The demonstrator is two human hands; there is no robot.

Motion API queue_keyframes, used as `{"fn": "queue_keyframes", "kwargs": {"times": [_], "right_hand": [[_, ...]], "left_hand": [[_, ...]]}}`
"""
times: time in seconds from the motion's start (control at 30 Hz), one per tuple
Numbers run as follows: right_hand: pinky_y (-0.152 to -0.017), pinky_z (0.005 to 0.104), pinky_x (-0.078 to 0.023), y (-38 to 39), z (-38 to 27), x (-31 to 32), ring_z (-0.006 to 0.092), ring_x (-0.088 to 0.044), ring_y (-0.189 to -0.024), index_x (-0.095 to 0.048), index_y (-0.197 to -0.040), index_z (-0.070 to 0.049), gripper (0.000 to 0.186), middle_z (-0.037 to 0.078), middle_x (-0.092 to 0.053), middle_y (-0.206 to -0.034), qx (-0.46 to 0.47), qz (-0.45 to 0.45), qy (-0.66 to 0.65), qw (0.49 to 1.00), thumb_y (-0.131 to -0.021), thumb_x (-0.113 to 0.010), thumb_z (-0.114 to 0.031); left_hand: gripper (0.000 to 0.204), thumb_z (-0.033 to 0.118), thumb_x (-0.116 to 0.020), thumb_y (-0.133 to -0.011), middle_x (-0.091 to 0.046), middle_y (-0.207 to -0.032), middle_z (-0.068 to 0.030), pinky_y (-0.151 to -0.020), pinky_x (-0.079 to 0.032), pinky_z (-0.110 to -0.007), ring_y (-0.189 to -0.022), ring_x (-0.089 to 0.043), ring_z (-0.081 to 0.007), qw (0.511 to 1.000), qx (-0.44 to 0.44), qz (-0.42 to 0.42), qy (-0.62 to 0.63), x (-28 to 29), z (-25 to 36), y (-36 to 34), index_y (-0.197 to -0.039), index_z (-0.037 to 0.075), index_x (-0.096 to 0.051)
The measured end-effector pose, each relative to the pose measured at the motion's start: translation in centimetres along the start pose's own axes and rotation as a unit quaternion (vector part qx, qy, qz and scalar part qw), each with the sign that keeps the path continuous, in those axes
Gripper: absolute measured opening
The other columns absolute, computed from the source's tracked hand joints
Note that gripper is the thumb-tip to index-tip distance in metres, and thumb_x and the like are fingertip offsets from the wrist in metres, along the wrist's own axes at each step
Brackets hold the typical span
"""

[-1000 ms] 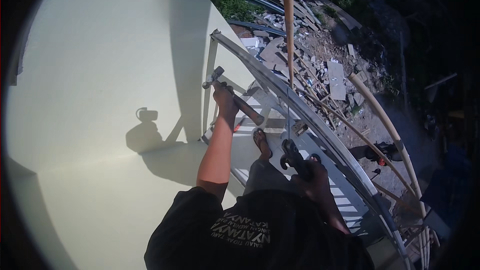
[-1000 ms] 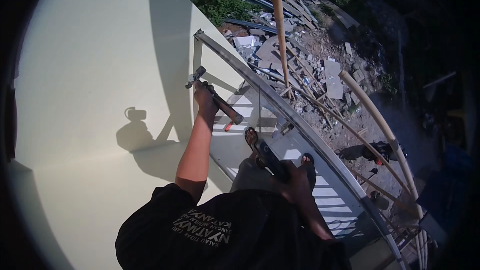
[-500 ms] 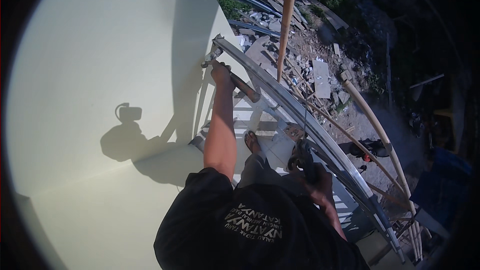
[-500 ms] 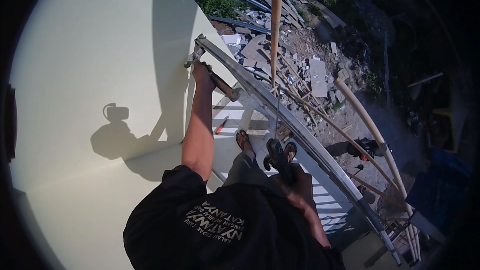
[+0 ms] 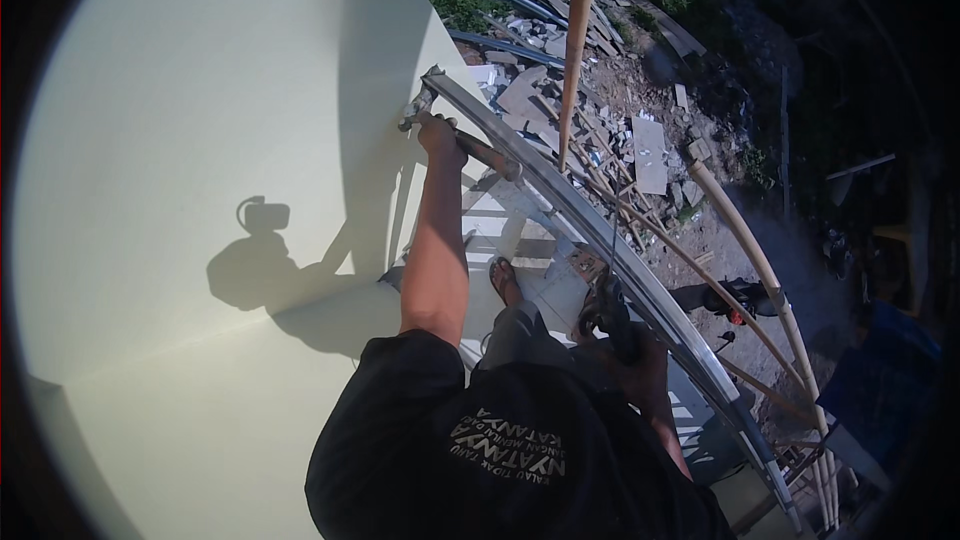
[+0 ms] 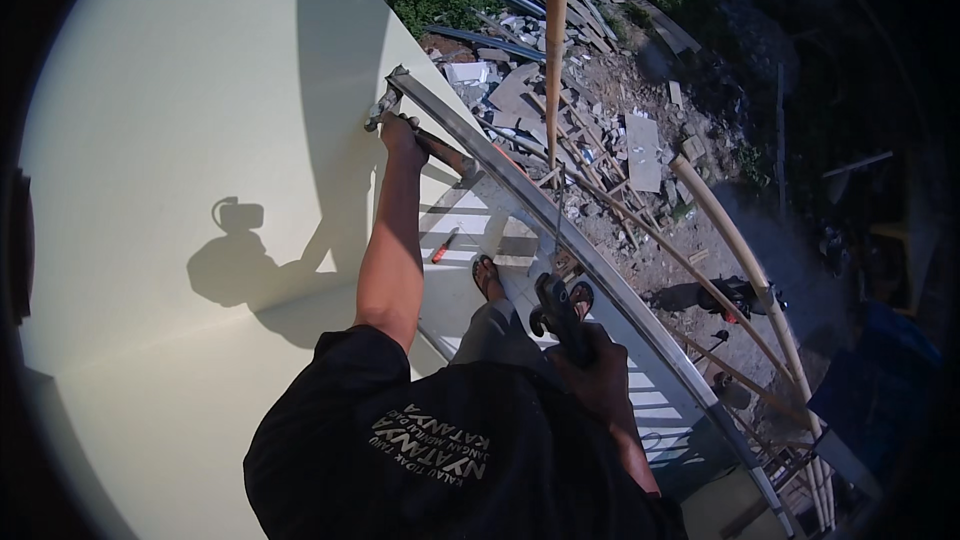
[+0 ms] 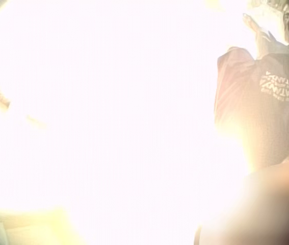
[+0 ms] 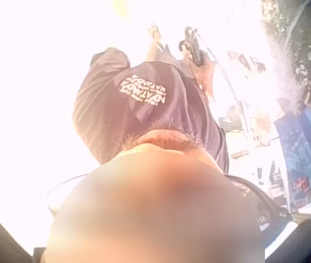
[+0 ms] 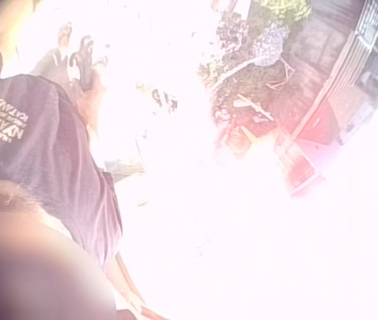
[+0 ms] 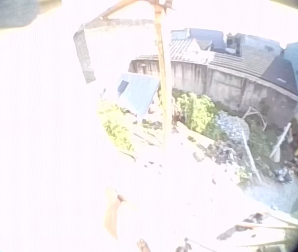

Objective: Welding and hammering a metal railing on a balcony.

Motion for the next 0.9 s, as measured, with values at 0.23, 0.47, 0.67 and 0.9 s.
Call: {"fn": "queue_keyframes", "kwargs": {"times": [0.23,0.47,0.67,0.9], "right_hand": [[-0.07,0.0318,-0.052,-0.2,0.3,-0.1,0.0149,-0.066,-0.076,-0.063,-0.11,0.0,0.041,0.013,-0.07,-0.082,0.011,-0.008,0.011,1.0,-0.075,-0.077,-0.015],[-0.072,0.0326,-0.053,0.1,0.5,1.2,0.0179,-0.068,-0.079,-0.063,-0.107,0.001,0.039,0.014,-0.071,-0.086,0.024,0.014,-0.03,0.999,-0.075,-0.078,-0.014],[-0.072,0.033,-0.053,0.3,0.2,1.9,0.019,-0.069,-0.078,-0.063,-0.105,0.002,0.037,0.015,-0.07,-0.084,0.035,0.02,-0.06,0.997,-0.076,-0.077,-0.015],[-0.066,0.0367,-0.052,-1.8,-0.8,1.1,0.0238,-0.068,-0.071,-0.06,-0.108,0.002,0.036,0.014,-0.068,-0.08,0.141,0.043,-0.026,0.989,-0.081,-0.071,-0.018]], "left_hand": [[0.037,0.041,-0.03,-0.102,-0.049,-0.07,-0.0039,-0.067,-0.044,-0.04,-0.069,-0.048,-0.0187,0.996,0.003,0.056,0.076,-1.1,-0.2,0.5,-0.098,0.007,-0.044],[0.034,0.041,-0.033,-0.101,-0.046,-0.064,-0.0019,-0.057,-0.042,-0.037,-0.056,-0.043,-0.0169,0.998,0.026,-0.012,0.047,-0.1,0.0,-0.3,-0.088,0.011,-0.043],[0.037,0.043,-0.038,-0.1,-0.049,-0.07,-0.003,-0.061,-0.042,-0.036,-0.061,-0.048,-0.016,0.998,0.009,-0.054,-0.021,0.0,0.2,-0.1,-0.095,0.009,-0.05],[0.024,0.035,-0.059,-0.096,-0.045,-0.063,0.0022,-0.051,-0.036,-0.029,-0.054,-0.044,-0.0104,0.987,0.035,-0.049,-0.146,6.3,-1.3,4.5,-0.088,0.013,-0.055]]}}
Point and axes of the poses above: each hand's wrist, its own y-axis away from the middle knuckle, its own x-axis out of the back of the hand, z = x × y, the point moved 2 cm from there along -y, towards the middle knuckle
